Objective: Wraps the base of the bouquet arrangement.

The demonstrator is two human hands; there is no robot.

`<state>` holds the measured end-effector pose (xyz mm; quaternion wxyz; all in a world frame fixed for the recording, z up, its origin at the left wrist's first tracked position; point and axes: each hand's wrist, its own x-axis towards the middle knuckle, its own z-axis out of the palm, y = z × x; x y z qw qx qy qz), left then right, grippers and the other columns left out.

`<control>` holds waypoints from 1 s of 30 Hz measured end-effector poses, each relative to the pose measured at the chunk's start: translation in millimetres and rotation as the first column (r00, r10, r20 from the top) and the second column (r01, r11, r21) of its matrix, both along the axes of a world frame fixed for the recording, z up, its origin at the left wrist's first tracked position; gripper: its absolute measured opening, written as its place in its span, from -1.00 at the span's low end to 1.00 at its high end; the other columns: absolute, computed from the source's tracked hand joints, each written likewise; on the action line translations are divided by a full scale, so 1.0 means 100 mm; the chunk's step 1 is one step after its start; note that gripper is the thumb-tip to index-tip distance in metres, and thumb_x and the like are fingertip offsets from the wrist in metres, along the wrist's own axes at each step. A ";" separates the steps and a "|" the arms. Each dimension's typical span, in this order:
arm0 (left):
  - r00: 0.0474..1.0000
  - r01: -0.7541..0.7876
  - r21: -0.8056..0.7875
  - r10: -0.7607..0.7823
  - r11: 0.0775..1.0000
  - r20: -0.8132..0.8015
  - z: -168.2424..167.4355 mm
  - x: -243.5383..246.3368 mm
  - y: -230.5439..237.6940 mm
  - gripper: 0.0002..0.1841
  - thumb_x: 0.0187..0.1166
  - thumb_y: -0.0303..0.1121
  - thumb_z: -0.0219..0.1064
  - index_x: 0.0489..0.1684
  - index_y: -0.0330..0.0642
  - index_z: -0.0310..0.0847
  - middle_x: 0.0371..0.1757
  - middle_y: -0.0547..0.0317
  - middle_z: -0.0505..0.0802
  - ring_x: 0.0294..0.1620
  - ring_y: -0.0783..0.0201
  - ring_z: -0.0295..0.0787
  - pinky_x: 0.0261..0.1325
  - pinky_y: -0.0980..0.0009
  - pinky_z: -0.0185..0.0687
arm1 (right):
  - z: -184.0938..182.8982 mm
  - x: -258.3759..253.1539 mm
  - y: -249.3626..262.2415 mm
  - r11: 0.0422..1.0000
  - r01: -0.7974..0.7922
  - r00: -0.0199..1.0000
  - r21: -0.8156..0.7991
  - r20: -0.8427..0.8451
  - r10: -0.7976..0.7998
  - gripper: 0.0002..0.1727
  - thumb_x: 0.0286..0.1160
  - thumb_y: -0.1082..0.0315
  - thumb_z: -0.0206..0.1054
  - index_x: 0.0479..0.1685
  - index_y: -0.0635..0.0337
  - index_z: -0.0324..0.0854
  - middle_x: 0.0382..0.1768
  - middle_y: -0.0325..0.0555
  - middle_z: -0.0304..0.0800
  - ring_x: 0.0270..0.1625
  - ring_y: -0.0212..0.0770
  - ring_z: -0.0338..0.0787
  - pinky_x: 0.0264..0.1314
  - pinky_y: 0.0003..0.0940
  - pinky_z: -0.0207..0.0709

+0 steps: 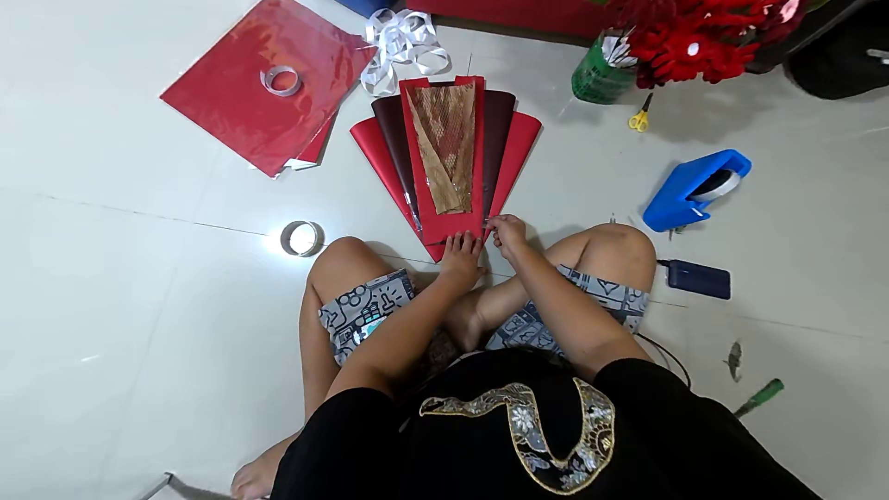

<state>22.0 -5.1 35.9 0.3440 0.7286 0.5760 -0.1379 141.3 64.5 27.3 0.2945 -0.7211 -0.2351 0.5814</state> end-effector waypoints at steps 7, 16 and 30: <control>1.000 0.007 0.034 -0.007 0.999 0.005 -0.01 0.01 0.01 -0.20 0.73 0.03 0.20 0.89 -0.17 0.01 0.89 -0.31 0.08 0.89 -0.33 -0.11 0.84 -0.34 -0.43 | -0.08 0.00 -0.05 0.986 -0.166 0.982 0.018 0.090 0.164 -0.85 0.65 0.43 0.33 0.03 0.33 0.60 -0.39 -0.07 0.68 -0.59 -0.37 0.45 -0.55 -0.49 0.33; 1.000 -0.006 0.046 0.007 0.999 -0.026 0.05 0.05 0.02 -0.18 0.75 0.07 0.16 0.91 -0.16 -0.05 0.87 -0.29 0.14 0.88 -0.33 -0.06 0.78 -0.47 -0.45 | -0.12 -0.03 -0.07 0.969 -0.247 0.952 0.024 0.192 0.238 -0.81 0.63 0.48 0.31 0.08 0.39 0.59 -0.23 0.07 0.74 -0.39 -0.18 0.68 -0.27 -0.26 0.63; 0.999 0.017 0.068 -0.013 0.998 -0.049 0.05 0.08 0.08 -0.22 0.75 0.00 0.17 0.91 -0.10 -0.03 0.80 -0.25 0.32 0.83 -0.32 0.09 0.76 -0.51 -0.48 | -0.15 -0.04 -0.09 0.962 -0.272 0.932 0.024 0.257 0.257 -0.84 0.67 0.44 0.24 0.04 0.36 0.58 -0.17 0.13 0.77 -0.29 -0.09 0.77 -0.16 -0.14 0.69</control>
